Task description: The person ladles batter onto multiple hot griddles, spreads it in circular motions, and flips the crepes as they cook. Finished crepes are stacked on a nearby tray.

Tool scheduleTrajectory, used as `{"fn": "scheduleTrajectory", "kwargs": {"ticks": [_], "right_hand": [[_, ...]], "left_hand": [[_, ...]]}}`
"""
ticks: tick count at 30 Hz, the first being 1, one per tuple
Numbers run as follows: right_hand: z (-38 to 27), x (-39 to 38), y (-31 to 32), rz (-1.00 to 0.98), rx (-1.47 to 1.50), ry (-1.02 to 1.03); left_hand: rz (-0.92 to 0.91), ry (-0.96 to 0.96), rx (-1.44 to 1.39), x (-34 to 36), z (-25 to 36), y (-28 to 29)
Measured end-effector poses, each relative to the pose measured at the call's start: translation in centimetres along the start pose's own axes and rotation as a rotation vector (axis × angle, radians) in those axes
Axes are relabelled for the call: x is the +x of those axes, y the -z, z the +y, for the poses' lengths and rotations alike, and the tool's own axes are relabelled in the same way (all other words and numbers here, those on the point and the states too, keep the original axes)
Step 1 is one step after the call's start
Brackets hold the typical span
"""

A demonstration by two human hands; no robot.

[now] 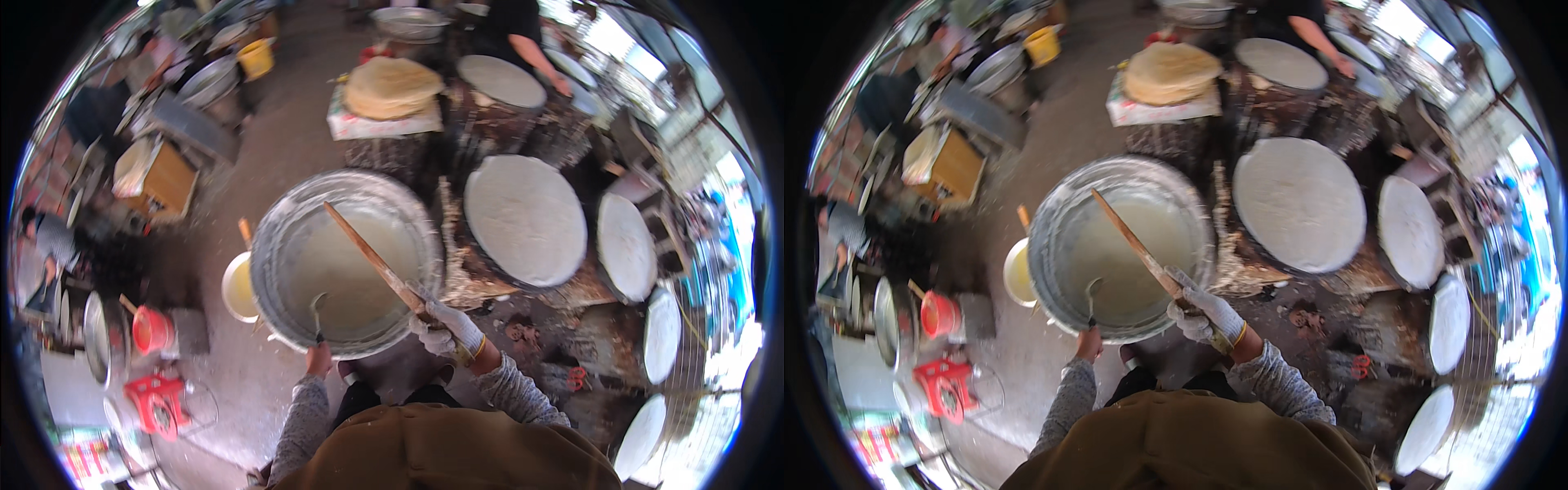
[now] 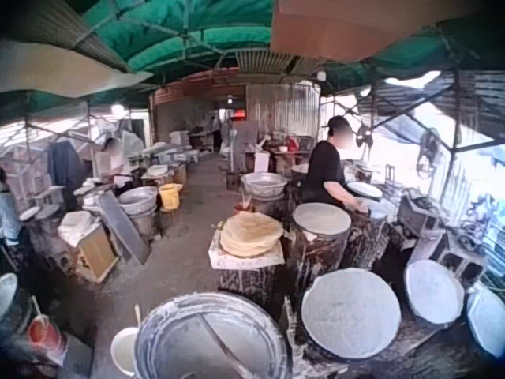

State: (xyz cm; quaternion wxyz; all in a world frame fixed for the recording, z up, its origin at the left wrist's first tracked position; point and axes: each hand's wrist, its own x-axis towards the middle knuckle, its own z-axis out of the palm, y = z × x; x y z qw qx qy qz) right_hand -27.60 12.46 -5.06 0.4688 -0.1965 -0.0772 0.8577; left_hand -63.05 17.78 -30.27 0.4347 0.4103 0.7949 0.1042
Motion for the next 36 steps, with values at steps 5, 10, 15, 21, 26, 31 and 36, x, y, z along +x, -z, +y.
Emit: {"fn": "scheduleTrajectory", "kwargs": {"ticks": [5,10,15,21,26,31,36], "right_hand": [[-3.5,-10.4,3.8,0.276,-0.294,0.325],[-4.3,-17.0,6.1,0.899,-0.554,0.591],[-4.7,-16.7,15.7,1.234,-1.071,0.931],[-6.6,-11.9,11.9,1.251,-1.269,0.730],[-5.4,-12.9,9.6,1.294,-1.584,0.543],[-4.4,-13.1,8.7,1.359,-2.054,0.192],[-7.7,-10.8,8.5,1.372,-2.187,0.058]], "left_hand": [[-0.198,0.033,-0.278,-3.8,1.7,-2.6],[-0.099,0.051,-0.174,-4.2,2.2,-3.8],[-0.185,0.070,-0.097,-4.4,3.6,-3.7],[-0.220,0.110,-0.069,-2.4,2.8,-3.7],[-0.274,0.073,-0.060,0.0,1.0,-4.0],[-0.245,0.118,-0.099,0.6,0.3,-4.4],[-0.382,-0.108,0.126,0.9,0.0,-3.8]]}}
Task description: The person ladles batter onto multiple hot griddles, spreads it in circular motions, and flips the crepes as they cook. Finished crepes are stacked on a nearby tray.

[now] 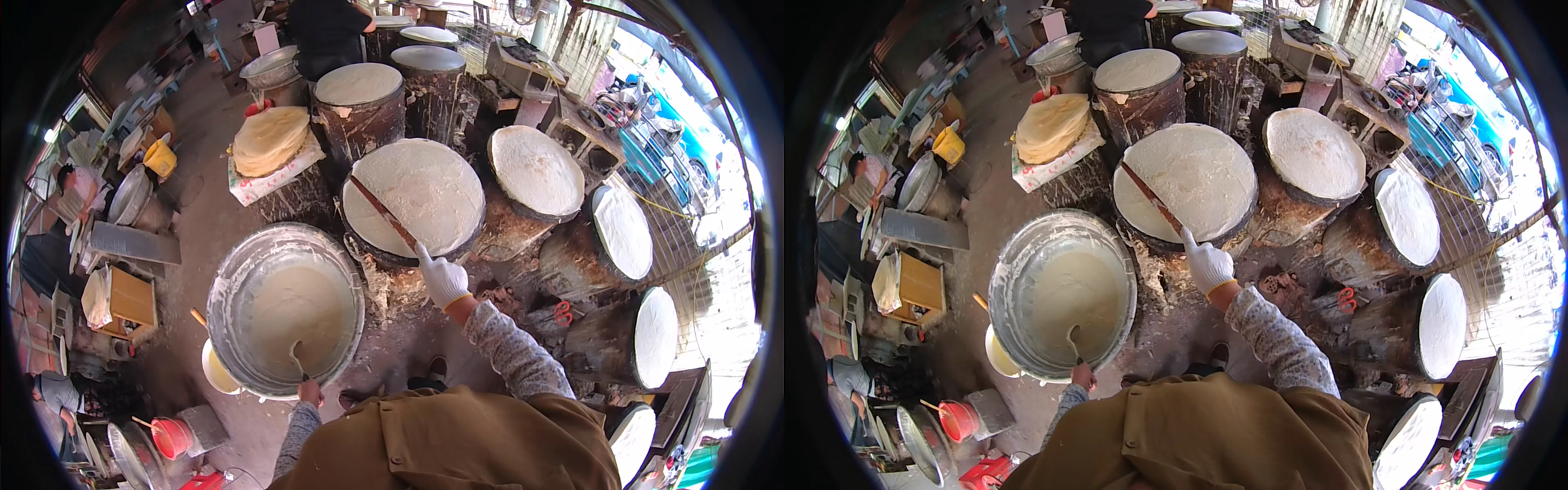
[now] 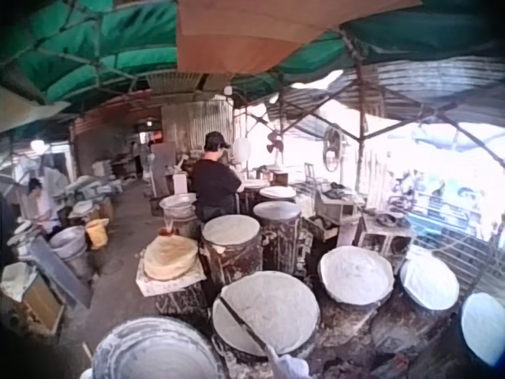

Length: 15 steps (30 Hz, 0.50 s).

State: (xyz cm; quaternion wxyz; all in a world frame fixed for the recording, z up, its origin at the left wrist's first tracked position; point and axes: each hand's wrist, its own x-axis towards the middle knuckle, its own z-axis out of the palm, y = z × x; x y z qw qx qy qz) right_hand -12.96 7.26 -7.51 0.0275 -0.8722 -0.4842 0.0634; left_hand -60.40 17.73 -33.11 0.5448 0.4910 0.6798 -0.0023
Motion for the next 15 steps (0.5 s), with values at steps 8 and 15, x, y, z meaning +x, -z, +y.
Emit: {"fn": "scheduleTrajectory", "kwargs": {"ticks": [8,15], "right_hand": [[2.4,0.7,-1.2,0.089,-0.054,-0.012],[3.3,-3.2,0.0,0.055,0.086,-0.065]], "left_hand": [[-0.004,0.087,-0.132,-2.0,2.0,-0.2],[0.050,0.145,-0.171,-2.1,2.3,-0.2]]}}
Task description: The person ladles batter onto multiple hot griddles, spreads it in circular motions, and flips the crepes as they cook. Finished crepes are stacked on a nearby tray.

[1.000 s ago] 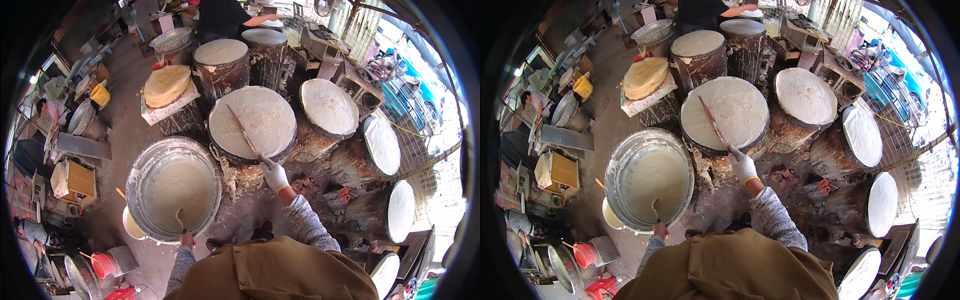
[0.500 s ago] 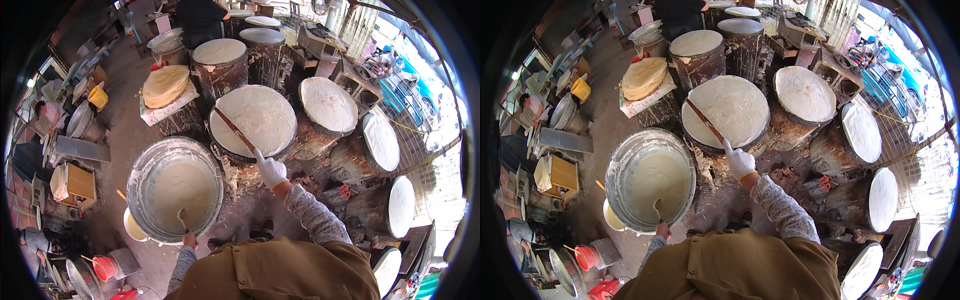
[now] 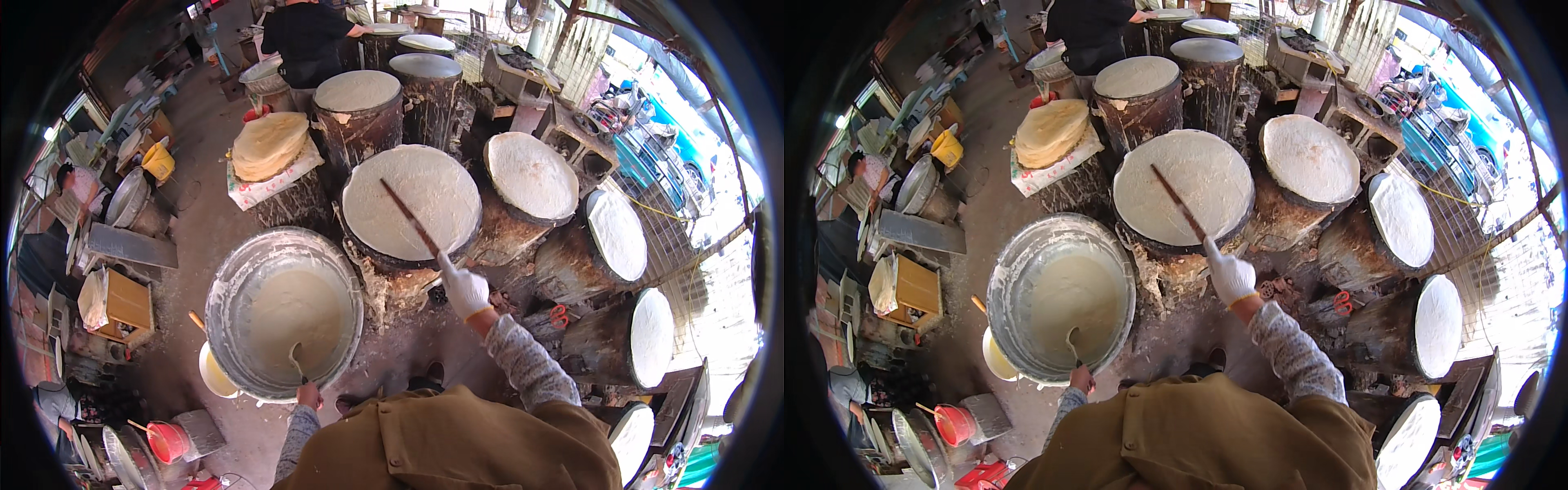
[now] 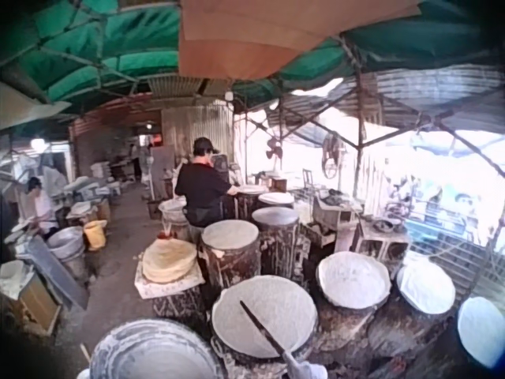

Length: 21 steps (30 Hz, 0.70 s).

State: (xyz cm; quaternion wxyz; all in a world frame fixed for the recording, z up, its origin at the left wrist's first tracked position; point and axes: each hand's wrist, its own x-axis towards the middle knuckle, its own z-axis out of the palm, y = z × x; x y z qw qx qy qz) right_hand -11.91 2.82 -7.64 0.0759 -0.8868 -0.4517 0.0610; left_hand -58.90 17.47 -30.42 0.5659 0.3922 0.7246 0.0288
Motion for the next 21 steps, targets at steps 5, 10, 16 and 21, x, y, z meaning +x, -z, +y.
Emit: {"fn": "scheduleTrajectory", "kwargs": {"ticks": [5,10,16,21], "right_hand": [[-1.1,-2.2,-1.5,0.006,-0.037,0.030],[-0.5,2.1,-0.1,-0.062,-0.096,0.026],[1.8,3.7,0.0,-0.066,-0.131,-0.015],[3.7,3.2,-1.0,0.084,-0.024,-0.109]], "left_hand": [[-0.005,0.022,-0.043,-0.9,0.5,0.0],[-0.046,-0.060,0.060,1.8,-1.4,1.1],[-0.007,0.058,-0.021,-0.4,0.4,0.1],[-0.007,0.054,-0.089,-0.5,0.8,-0.1]]}}
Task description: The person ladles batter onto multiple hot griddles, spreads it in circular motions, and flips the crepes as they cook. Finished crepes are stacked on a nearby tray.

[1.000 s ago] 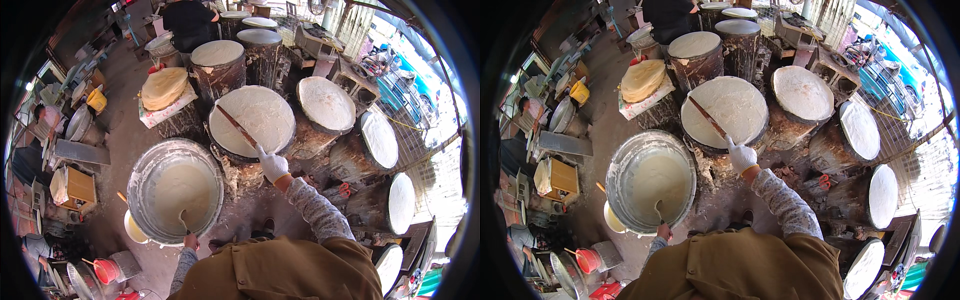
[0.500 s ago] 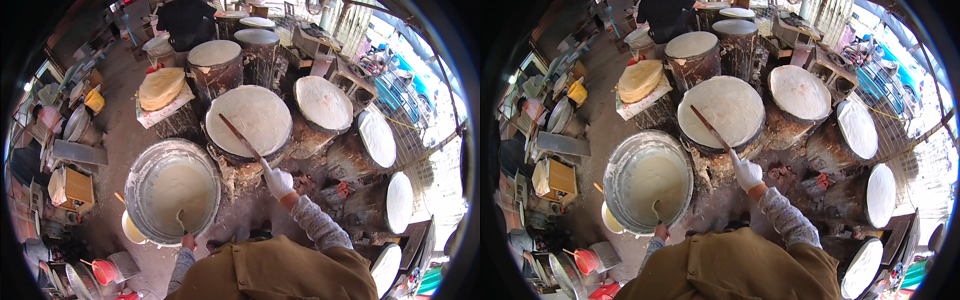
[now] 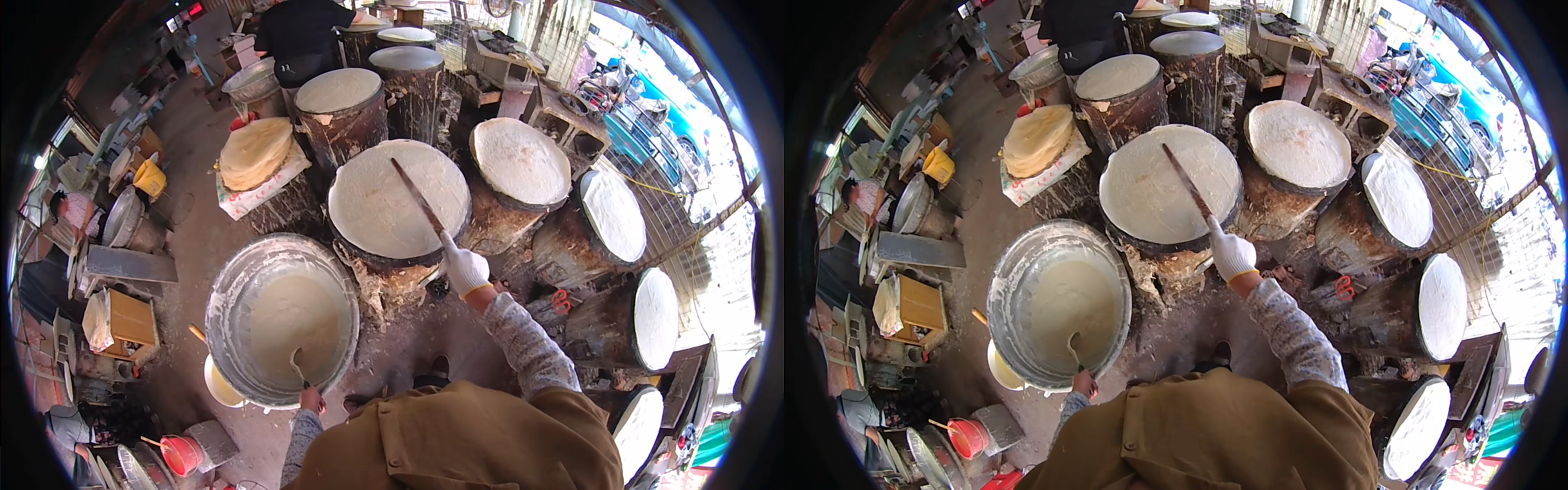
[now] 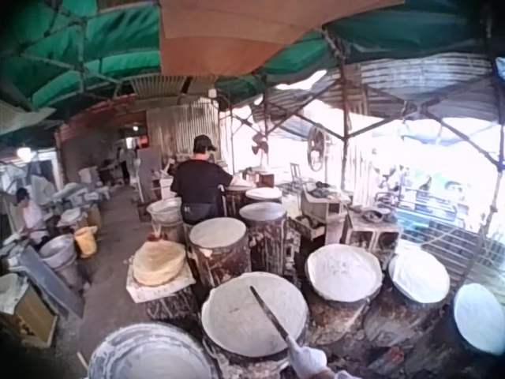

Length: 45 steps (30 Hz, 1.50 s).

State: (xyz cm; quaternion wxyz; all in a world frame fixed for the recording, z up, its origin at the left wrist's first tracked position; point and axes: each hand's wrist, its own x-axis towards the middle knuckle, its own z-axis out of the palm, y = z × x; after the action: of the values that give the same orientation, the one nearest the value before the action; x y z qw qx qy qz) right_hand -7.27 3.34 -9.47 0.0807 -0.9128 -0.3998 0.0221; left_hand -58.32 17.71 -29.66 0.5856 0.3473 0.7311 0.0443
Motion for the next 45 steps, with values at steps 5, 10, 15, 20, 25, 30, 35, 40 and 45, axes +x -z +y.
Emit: {"fn": "scheduleTrajectory", "kwargs": {"ticks": [5,10,15,20,25,30,35,40,45], "right_hand": [[-1.4,-6.0,1.4,0.005,0.127,0.070],[0.1,-5.0,-0.5,0.005,-0.018,0.013],[2.8,2.1,-0.8,0.129,0.105,-0.008],[2.8,5.0,0.0,0.123,0.480,-0.047],[2.1,-0.9,0.0,0.069,0.442,-0.017],[6.1,-2.2,0.8,0.183,0.203,-0.142],[3.0,-5.3,1.7,0.009,0.565,-0.164],[4.9,-8.9,3.1,0.003,0.785,-0.091],[3.3,-8.2,2.4,0.188,0.811,-0.374]], "left_hand": [[-0.009,0.009,0.060,0.2,-0.3,0.5],[0.014,0.064,-0.010,1.1,-0.4,0.4],[-0.002,0.023,0.070,1.2,0.1,0.7],[-0.022,-0.001,0.124,1.1,-0.2,0.5],[-0.040,0.035,0.051,0.5,0.0,0.8],[-0.057,0.013,0.019,0.0,0.3,0.2],[-0.033,-0.090,-0.349,-3.2,0.2,0.4],[-0.360,-0.185,-1.049,-9.0,6.4,-0.2],[-0.753,-0.652,-0.913,-12.7,15.5,-0.4]]}}
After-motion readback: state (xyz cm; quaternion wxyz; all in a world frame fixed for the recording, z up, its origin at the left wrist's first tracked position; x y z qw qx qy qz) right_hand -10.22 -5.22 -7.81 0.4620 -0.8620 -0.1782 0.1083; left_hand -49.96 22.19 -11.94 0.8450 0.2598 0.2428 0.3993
